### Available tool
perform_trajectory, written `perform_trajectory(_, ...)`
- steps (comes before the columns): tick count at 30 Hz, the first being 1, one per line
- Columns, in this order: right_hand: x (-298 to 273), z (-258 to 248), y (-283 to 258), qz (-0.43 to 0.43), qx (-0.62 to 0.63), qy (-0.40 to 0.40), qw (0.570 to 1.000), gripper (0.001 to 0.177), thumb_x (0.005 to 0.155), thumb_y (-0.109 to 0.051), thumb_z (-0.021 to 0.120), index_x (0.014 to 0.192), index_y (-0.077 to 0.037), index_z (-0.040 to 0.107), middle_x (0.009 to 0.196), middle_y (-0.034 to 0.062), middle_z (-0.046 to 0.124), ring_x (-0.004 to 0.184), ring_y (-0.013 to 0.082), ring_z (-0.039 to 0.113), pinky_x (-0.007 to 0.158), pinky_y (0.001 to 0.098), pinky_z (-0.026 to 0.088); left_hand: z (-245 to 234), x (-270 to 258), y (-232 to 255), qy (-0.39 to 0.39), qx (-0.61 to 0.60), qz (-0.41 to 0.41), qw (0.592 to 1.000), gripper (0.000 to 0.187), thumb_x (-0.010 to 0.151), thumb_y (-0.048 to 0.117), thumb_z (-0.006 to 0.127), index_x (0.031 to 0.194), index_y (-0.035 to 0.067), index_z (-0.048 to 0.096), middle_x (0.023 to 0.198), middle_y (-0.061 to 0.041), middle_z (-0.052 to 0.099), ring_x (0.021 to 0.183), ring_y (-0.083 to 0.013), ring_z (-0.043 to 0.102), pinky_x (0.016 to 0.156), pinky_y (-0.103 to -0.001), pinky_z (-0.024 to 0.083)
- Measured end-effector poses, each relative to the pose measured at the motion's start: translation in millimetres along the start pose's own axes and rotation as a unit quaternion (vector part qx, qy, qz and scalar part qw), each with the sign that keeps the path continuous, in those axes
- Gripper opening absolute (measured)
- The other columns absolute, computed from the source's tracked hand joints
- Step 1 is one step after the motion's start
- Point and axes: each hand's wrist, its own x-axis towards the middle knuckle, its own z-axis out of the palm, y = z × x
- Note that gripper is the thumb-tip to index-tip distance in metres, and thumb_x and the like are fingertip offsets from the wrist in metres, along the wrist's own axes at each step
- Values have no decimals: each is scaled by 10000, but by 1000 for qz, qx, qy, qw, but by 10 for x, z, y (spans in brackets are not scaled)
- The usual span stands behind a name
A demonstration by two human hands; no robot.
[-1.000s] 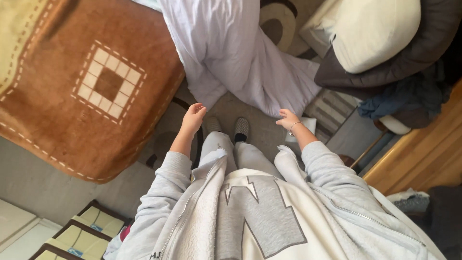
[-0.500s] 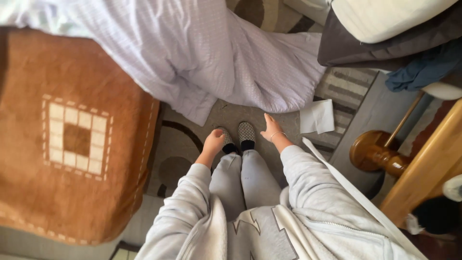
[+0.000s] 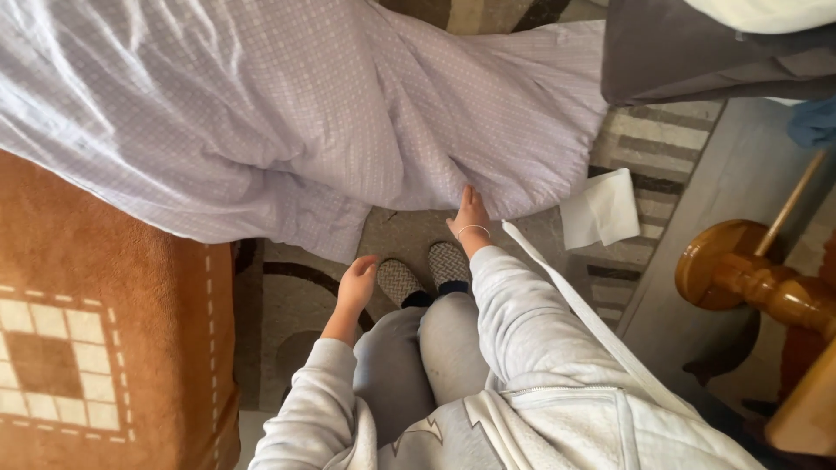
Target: The person folds a light-colored patterned duvet on a chair, then spreads it over a bed and smooths the surface. The person adjusts the duvet edges and corners to cover the mattress evenly.
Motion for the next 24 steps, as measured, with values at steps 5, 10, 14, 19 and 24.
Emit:
perform_trajectory(5,523,529,33,19,-24,113,993,962,751,-311,864,1502,-3,347,1476,197,503,1373,336,512,1093,470,499,-209,71,22,28,-13,-27,999,378,1038,253,490,1376,199,650,1401,-65,647,1387,-285,511,1151,-491,404)
perform_trajectory(10,396,391,-108,71,0,49,996,485,821,-320,688,1270,-196,552,1100,86,730,1065,311,726,907,473,578,-89,521,-586,32,-26,-33,999,336,1035,293,534,1322,212,688,1359,-52,673,1362,-276,535,1133,-489,425)
perform_trajectory(14,-43,173,-285,57,0,14,998,415,843,-296,620,1250,-219,590,1131,90,737,1115,320,716,947,479,569,-20,254,-745,25,-62,-24,997,329,1013,271,568,1288,154,703,1308,-105,694,1292,-305,595,1094,-488,466)
perform_trajectory(19,-779,-155,-522,21,-4,-43,999,344,825,-331,629,1157,-245,599,1134,93,749,1123,324,714,951,487,576,-27,-571,-784,5,-95,-46,994,324,977,291,618,1258,170,724,1262,-72,720,1211,-232,659,1026,-425,519)
perform_trajectory(24,-1585,-716,-867,2,39,-63,997,419,810,-346,615,1223,-277,593,1202,68,733,1178,306,683,993,459,560,-224,-1601,-629,-7,-114,-38,993,349,968,276,625,1280,144,708,1307,-95,696,1235,-244,649,1027,-433,526)
